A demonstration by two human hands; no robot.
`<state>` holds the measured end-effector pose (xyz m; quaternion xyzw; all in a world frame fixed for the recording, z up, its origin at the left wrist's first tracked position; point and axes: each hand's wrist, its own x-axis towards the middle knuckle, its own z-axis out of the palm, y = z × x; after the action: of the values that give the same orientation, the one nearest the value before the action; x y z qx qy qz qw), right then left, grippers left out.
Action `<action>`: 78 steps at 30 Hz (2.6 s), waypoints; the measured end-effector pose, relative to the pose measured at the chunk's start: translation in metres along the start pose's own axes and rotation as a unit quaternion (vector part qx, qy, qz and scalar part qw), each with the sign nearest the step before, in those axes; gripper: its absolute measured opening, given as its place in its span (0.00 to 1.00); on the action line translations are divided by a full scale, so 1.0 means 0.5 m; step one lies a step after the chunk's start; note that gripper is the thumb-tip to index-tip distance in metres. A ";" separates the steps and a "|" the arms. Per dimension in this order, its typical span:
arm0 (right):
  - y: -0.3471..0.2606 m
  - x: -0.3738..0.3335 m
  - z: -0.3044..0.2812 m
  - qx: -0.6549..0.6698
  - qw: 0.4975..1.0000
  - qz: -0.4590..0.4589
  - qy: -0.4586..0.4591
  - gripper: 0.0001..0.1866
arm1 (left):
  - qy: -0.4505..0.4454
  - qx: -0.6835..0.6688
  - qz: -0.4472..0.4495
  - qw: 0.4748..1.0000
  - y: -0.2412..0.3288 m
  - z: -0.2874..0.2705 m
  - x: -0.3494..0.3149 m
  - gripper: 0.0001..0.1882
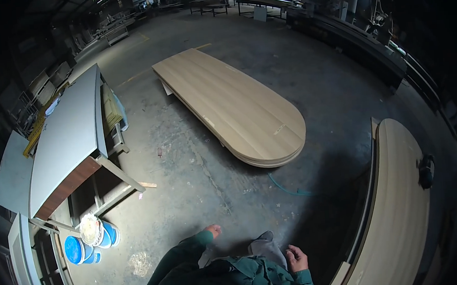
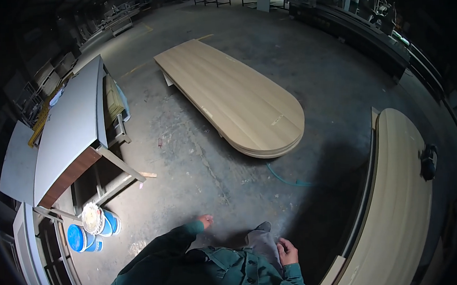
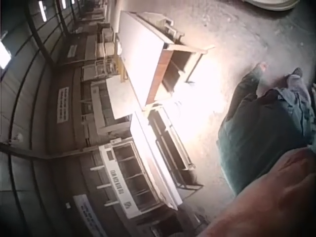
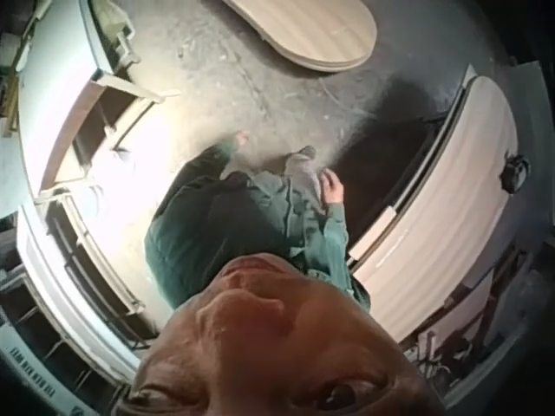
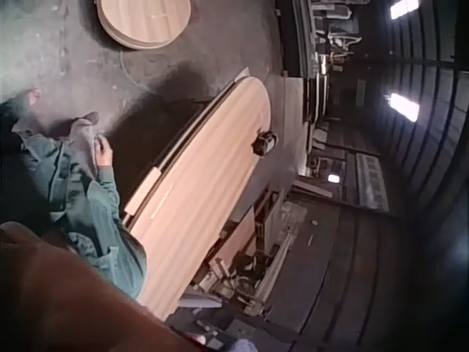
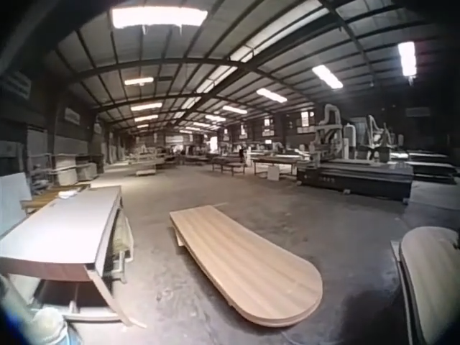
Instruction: Using a wood router to finish the edges of a large wooden tabletop.
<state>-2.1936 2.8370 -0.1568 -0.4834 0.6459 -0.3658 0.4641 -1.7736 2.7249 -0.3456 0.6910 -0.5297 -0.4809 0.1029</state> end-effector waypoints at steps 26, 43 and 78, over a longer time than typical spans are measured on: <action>-0.334 1.220 -0.689 -0.143 0.949 -0.030 0.281 0.18 | -0.138 0.050 0.091 0.985 0.932 -0.017 1.229 0.13; -0.049 1.548 -1.229 -0.269 0.734 0.256 0.568 0.32 | -0.334 0.077 -0.004 0.939 1.406 0.135 1.593 0.12; 0.023 1.927 -1.714 -0.141 0.521 0.629 0.560 0.63 | -0.496 0.330 0.126 0.793 2.815 0.925 2.361 0.20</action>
<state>-3.1118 1.9319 -0.1458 0.2938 0.9517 -0.0783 0.0421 -3.0508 1.3257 -0.3229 0.2769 -0.7170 -0.5365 -0.3485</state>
